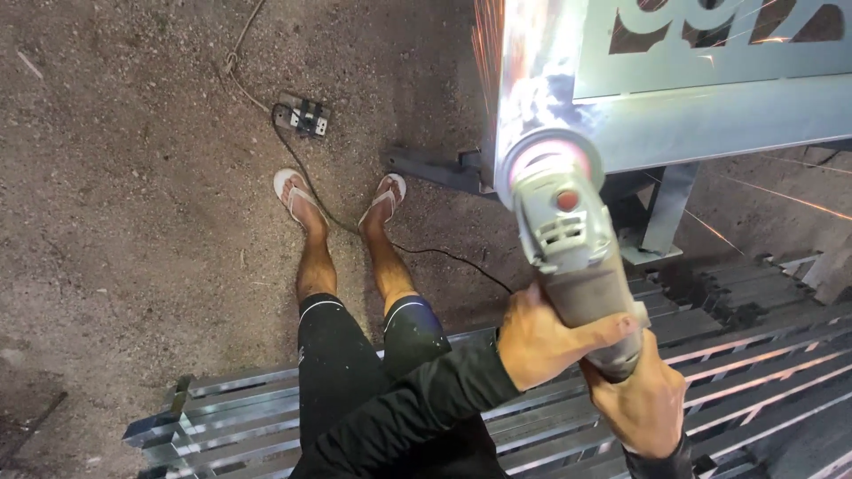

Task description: Using an angle grinder to smooth the edges and decorative cutouts of a metal gate

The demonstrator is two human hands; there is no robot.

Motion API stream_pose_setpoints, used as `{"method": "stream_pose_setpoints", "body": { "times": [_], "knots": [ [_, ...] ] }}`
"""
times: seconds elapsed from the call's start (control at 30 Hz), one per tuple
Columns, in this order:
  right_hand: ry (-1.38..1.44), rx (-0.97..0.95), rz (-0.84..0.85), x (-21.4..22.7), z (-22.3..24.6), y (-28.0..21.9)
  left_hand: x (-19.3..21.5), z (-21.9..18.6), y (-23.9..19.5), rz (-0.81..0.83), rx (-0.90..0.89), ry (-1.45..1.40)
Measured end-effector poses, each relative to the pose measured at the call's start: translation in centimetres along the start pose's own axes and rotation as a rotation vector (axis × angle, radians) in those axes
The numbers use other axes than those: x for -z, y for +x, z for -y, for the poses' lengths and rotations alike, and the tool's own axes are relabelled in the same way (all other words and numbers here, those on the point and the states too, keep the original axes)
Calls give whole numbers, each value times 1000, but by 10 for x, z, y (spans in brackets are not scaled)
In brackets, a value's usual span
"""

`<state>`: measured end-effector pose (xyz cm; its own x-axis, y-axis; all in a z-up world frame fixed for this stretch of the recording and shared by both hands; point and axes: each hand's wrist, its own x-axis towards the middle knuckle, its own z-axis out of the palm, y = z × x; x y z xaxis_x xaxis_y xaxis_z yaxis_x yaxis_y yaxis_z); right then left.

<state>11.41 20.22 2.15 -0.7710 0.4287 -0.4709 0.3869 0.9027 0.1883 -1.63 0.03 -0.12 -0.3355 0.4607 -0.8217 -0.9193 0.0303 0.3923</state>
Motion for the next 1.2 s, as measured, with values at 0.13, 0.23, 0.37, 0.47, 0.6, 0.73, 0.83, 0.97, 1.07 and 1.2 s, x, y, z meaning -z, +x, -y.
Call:
{"method": "stream_pose_setpoints", "body": {
  "times": [0.13, 0.23, 0.37, 0.47, 0.6, 0.73, 0.83, 0.97, 1.07, 1.2],
  "knots": [
    [118, -163, 208, 7, 10, -12, -7, 28, 1, 2, -126, 119],
    [222, -242, 271, -1, 9, -14, -3, 24, 1, 1, -16, 256],
    [315, -241, 268, -10, 11, -14, -2, 28, 4, -16, -9, 293],
    [299, -305, 295, -10, 12, -22, -1, 30, 1, 20, 15, 317],
    [268, -251, 311, -6, 14, -19, -1, 28, 2, -10, 41, 354],
    [283, -320, 332, 0, 21, -23, 0, 30, -1, -1, 51, 334],
    [282, -333, 343, 6, 28, -18, 2, 24, 0, 19, 67, 342],
    [334, -425, 366, 7, 28, -28, -2, 30, -4, 41, 19, 322],
    [336, -202, 295, -10, 11, -26, 7, 18, -6, 38, 79, 287],
    [308, -242, 320, -2, 23, -19, 4, 20, 0, -19, 8, 301]
  ]
}}
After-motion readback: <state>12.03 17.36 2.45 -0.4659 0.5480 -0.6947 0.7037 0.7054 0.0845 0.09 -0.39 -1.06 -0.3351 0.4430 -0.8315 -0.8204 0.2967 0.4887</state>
